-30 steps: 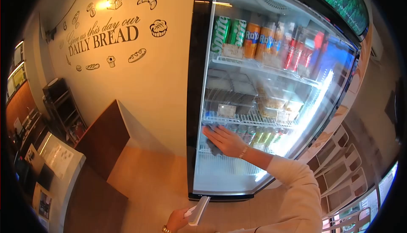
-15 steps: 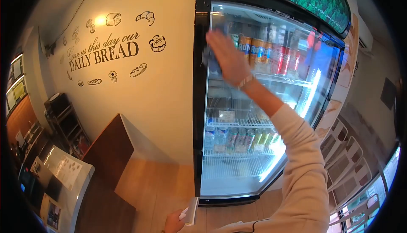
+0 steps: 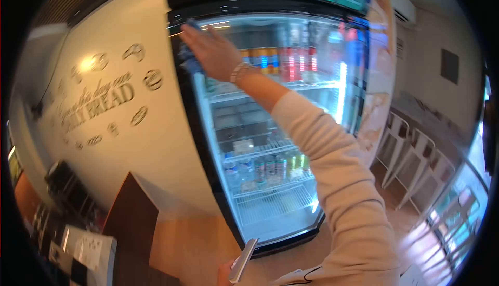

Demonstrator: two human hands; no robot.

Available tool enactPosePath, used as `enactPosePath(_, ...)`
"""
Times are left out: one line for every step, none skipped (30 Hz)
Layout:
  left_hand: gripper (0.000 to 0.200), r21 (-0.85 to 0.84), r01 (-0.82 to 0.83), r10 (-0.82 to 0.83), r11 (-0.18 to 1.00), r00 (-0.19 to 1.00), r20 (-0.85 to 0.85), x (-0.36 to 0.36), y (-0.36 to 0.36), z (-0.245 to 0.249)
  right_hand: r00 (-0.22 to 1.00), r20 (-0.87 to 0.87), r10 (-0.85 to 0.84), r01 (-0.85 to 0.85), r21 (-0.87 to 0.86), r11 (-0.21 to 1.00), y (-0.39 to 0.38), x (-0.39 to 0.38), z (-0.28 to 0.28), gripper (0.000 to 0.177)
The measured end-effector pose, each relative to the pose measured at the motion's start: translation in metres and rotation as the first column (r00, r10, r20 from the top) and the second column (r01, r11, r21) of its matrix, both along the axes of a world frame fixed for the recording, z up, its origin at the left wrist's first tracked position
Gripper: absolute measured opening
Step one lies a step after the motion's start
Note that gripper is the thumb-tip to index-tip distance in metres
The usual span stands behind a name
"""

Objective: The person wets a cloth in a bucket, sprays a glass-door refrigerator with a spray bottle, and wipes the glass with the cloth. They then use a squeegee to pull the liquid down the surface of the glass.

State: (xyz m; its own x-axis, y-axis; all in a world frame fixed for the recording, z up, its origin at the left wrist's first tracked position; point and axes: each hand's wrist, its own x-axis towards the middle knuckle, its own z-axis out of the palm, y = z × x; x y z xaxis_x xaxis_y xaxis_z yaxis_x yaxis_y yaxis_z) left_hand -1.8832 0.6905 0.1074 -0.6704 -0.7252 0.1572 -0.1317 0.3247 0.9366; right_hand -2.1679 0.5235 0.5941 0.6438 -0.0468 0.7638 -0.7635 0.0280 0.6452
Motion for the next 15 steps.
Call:
enactPosePath(0.007, -0.044, 0.046, -0.045, 0.998, 0.999, 0.027, -0.006, -0.006, -0.006, 0.996, 0.072, 0.060, -0.061, 0.010, 0.998, 0.006, -0.005, 0.001, 0.059)
enactPosePath(0.007, -0.090, 0.067, -0.061, 0.994, 0.996, 0.064, -0.006, -0.013, -0.039, 0.995, 0.102, 0.001, -0.002, 0.010, 1.000, 0.012, -0.016, 0.005, 0.061)
enactPosePath(0.008, -0.136, 0.090, -0.076, 0.987, 0.992, 0.100, -0.005, -0.020, -0.071, 0.990, 0.129, -0.050, 0.048, 0.015, 0.999, 0.018, -0.029, 0.006, 0.063)
enactPosePath(0.008, -0.137, 0.093, -0.076, 0.986, 0.990, 0.121, -0.008, -0.020, -0.079, 0.984, 0.155, -0.085, 0.084, 0.012, 0.996, 0.028, -0.046, 0.005, 0.064)
enactPosePath(0.008, -0.117, 0.097, -0.080, 0.988, 0.987, 0.139, -0.014, -0.019, -0.073, 0.977, 0.176, -0.119, 0.119, 0.010, 0.993, 0.041, -0.066, 0.004, 0.065)
enactPosePath(0.008, -0.085, 0.089, -0.076, 0.992, 0.986, 0.149, -0.021, -0.015, -0.064, 0.969, 0.196, -0.153, 0.154, 0.010, 0.988, 0.055, -0.089, 0.002, 0.066)
enactPosePath(0.009, -0.057, 0.078, -0.069, 0.995, 0.986, 0.154, -0.028, -0.010, -0.056, 0.966, 0.229, -0.119, 0.124, -0.007, 0.992, 0.068, -0.113, -0.002, 0.064)
enactPosePath(0.009, -0.039, 0.068, -0.062, 0.997, 0.986, 0.158, -0.033, -0.007, -0.049, 0.963, 0.258, -0.081, 0.091, -0.029, 0.995, 0.081, -0.139, -0.005, 0.063)
enactPosePath(0.009, -0.021, 0.057, -0.053, 0.998, 0.985, 0.162, -0.038, -0.004, -0.045, 0.958, 0.285, -0.037, 0.055, -0.056, 0.997, 0.094, -0.166, -0.008, 0.061)
enactPosePath(0.009, -0.010, 0.043, -0.041, 0.999, 0.986, 0.161, -0.043, -0.003, -0.039, 0.944, 0.325, -0.053, 0.075, -0.056, 0.996, 0.107, -0.193, -0.010, 0.065)
enactPosePath(0.009, -0.001, 0.031, -0.031, 1.000, 0.986, 0.162, -0.048, -0.003, -0.036, 0.930, 0.363, -0.066, 0.092, -0.056, 0.994, 0.121, -0.221, -0.011, 0.068)
enactPosePath(0.009, 0.012, 0.014, -0.016, 1.000, 0.986, 0.164, -0.052, -0.001, -0.032, 0.915, 0.398, -0.063, 0.105, -0.085, 0.991, 0.134, -0.247, -0.013, 0.071)
enactPosePath(0.009, 0.017, 0.002, -0.005, 1.000, 0.986, 0.166, -0.056, 0.001, -0.031, 0.900, 0.432, -0.057, 0.116, -0.111, 0.987, 0.146, -0.271, -0.016, 0.074)
enactPosePath(0.010, 0.030, -0.016, 0.011, 0.999, 0.986, 0.167, -0.060, 0.002, -0.029, 0.874, 0.479, -0.083, 0.161, -0.124, 0.979, 0.158, -0.295, -0.018, 0.073)
enactPosePath(0.010, 0.039, -0.031, 0.024, 0.999, 0.986, 0.166, -0.063, 0.003, -0.028, 0.845, 0.525, -0.107, 0.205, -0.133, 0.970, 0.167, -0.313, -0.019, 0.073)
